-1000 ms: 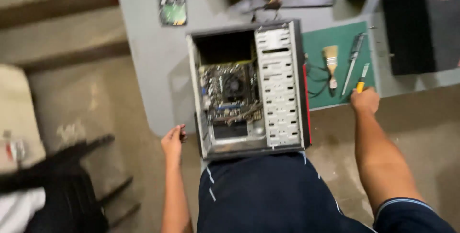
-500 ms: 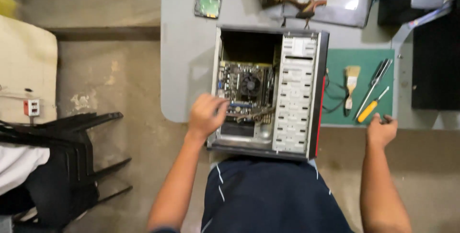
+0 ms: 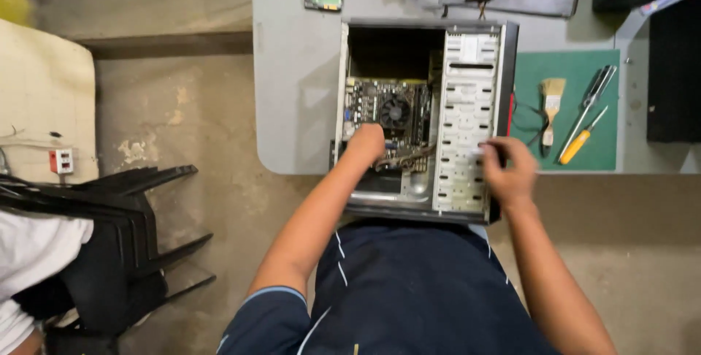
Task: Disassembling a desktop computer by unscrewing and removing the hard drive and disconnecting internal motherboard cables.
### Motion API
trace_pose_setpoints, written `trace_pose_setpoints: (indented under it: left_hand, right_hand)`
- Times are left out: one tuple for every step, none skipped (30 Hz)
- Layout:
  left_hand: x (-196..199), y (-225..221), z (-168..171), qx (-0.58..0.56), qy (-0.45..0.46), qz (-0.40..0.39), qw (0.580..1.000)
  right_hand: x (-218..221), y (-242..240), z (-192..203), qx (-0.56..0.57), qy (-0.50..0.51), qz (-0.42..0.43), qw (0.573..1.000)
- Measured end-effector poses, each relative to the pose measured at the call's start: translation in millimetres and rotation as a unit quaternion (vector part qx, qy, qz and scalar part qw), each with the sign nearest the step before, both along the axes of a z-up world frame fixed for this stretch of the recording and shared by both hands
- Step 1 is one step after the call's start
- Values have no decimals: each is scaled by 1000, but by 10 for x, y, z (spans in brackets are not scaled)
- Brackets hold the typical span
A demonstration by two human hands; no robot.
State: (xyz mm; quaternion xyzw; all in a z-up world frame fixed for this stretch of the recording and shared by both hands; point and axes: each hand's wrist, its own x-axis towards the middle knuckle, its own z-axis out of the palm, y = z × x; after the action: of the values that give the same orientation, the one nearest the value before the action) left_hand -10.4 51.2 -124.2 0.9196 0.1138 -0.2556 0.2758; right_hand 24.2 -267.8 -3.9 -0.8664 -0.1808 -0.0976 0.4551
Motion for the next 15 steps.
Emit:
trace_pose_setpoints:
  left_hand:
    - [-26,16,-83,-2,4,-1,1000]
    - [-49,32,-168,17,23,-33,999]
    - [23,54,-258,37,35,-67,996]
    - [49,120,-137,36,32,-71,996]
    - [49,93,-18,17,8,-84,996]
    - [42,75,102,-2,-15,-97,995]
    - [20,38,177,-8,-11,-96,995]
    - [-9,7,265,-1,-9,-91,996]
    - [85,75,388,13,-15,-85,996]
    - [56,35,413,16,-20,-82,996]
    - [25,3,439,20,-18,-87,996]
    - [-2,-32,459,25,-15,-92,995]
    - [-70,-43,547,26,-17,-91,995]
    - [-135,-59,625,7,6,-68,998]
    - [-223,-89,696,-12,31,-45,998]
  right_hand:
    - [-68,147,12,-2,4,-1,1000]
    - [-131,295,22,-39,10,72,997]
    - [-133,448,26,-76,8,142,987]
    - [-165,669,-34,-77,6,138,987]
    - [-212,814,-60,-103,-7,193,976]
    - [-264,962,-91,-129,-19,247,960]
    - [-274,1035,-65,-133,-14,249,959]
    - [-294,1112,-27,-267,-7,261,928]
    - [-200,1275,13,-393,-11,265,881]
    - [-226,1357,-25,-392,-17,266,880]
    - [-251,1446,-63,-402,50,267,875]
    - [-274,1533,-105,-409,117,266,865]
    - [-244,1540,-270,-409,115,266,865]
    - [-209,1543,-444,-429,133,271,851]
    - [-199,1532,-623,-449,154,276,836]
